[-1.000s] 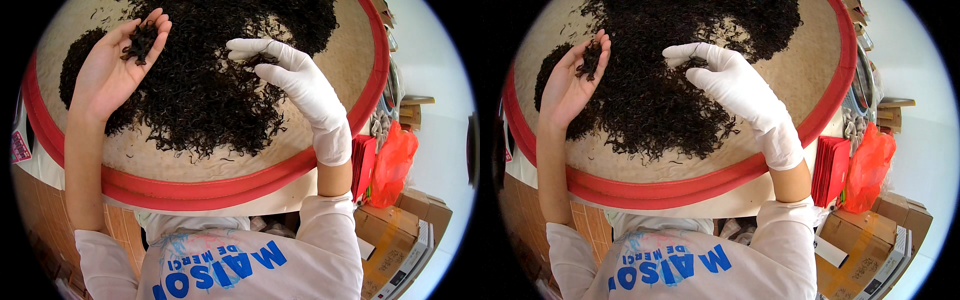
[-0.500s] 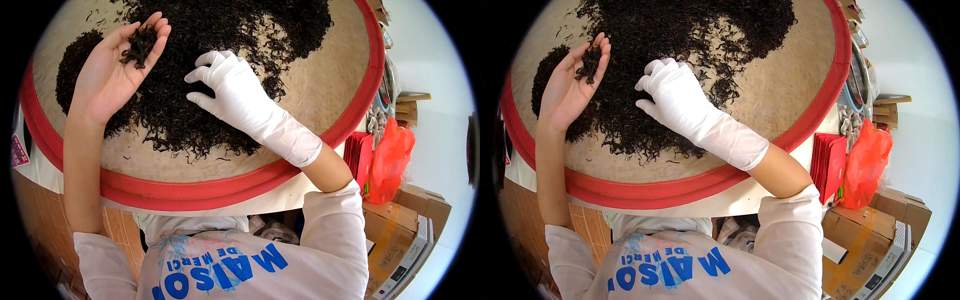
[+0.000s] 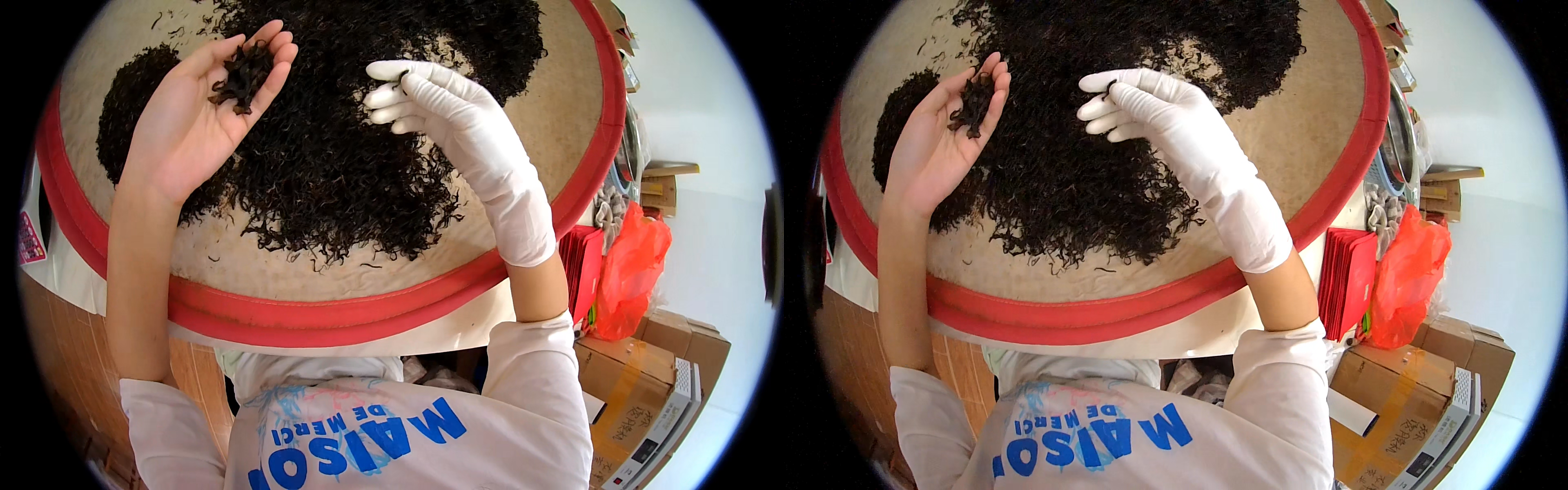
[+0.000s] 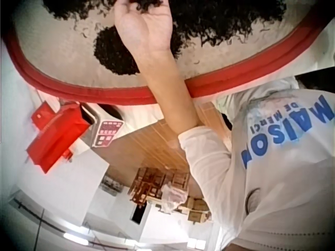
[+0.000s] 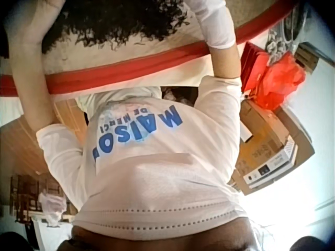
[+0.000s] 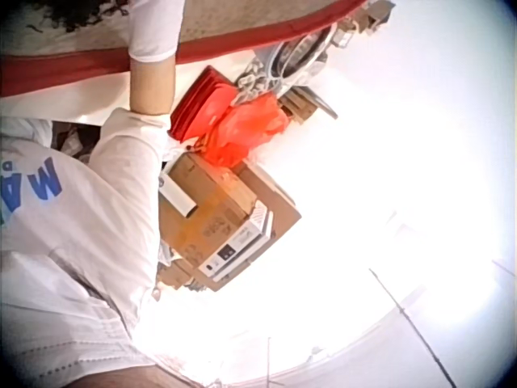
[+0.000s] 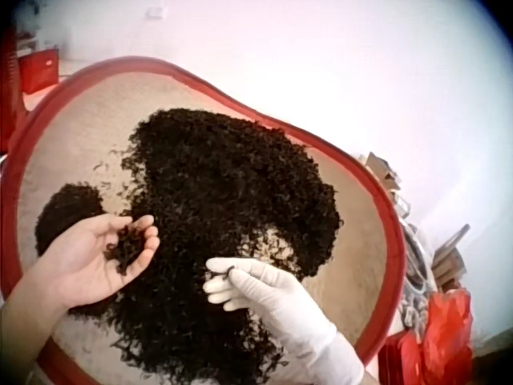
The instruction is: The person sorts dark, dried tea leaves on a large, round, flat tray with a red rim. They use their gloved right hand to pick up small amounts of leaves and transfer them to their bare left hand, repeating this action throughout the video.
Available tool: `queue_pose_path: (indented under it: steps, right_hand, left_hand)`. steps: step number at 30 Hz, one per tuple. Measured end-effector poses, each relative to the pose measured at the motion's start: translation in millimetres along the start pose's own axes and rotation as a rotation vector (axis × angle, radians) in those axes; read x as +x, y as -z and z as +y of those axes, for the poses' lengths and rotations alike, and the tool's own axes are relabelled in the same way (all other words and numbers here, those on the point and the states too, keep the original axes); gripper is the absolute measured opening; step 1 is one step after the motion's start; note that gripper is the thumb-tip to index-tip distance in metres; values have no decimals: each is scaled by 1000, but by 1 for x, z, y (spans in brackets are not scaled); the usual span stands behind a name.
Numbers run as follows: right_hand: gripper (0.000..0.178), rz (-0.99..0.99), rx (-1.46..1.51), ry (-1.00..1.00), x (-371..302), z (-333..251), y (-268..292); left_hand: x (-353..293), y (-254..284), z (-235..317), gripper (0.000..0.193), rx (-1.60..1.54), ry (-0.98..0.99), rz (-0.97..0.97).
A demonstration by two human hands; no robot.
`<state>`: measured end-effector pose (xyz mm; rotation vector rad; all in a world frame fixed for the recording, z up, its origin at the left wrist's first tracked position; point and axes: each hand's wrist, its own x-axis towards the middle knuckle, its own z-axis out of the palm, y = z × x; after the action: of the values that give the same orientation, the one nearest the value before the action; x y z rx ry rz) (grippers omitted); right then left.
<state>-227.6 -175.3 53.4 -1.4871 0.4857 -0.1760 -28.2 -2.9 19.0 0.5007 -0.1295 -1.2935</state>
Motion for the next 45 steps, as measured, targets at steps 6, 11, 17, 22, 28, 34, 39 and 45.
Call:
queue_pose_path:
  steps: [6, 11, 17, 22, 28, 34, 39, 45]
  right_hand:
    - [39, -142, 252, -73, 4, 7, 8]
    - [37, -122, 273, -63, 2, 6, 3]
    - [24, 142, -398, 110, -4, 1, 1]
    - [18, 284, -549, 195, 2, 5, 5]
    - [13, 297, -1008, 314, 6, 21, 10]
    - [14, 172, -1246, 475, 21, 36, 9]
    - [11, 162, -1432, 538, 26, 45, 7]
    - [6, 270, -1065, 381, 23, 45, 10]
  left_hand:
    - [2, -3, -4, 35, 12, -12, 42]
    - [1, -2, -3, 35, 61, -18, 71]
    - [2, 1, 4, 35, 8, -20, 32]
    - [-3, 3, 15, 34, -83, -98, -78]
    - [0, 2, 8, 33, -97, -40, -73]
    - [-2, -4, 4, 33, -49, -36, 6]
    - [-3, -4, -2, 34, 3, -70, 7]
    - [0, -4, 0, 34, -22, -21, 2]
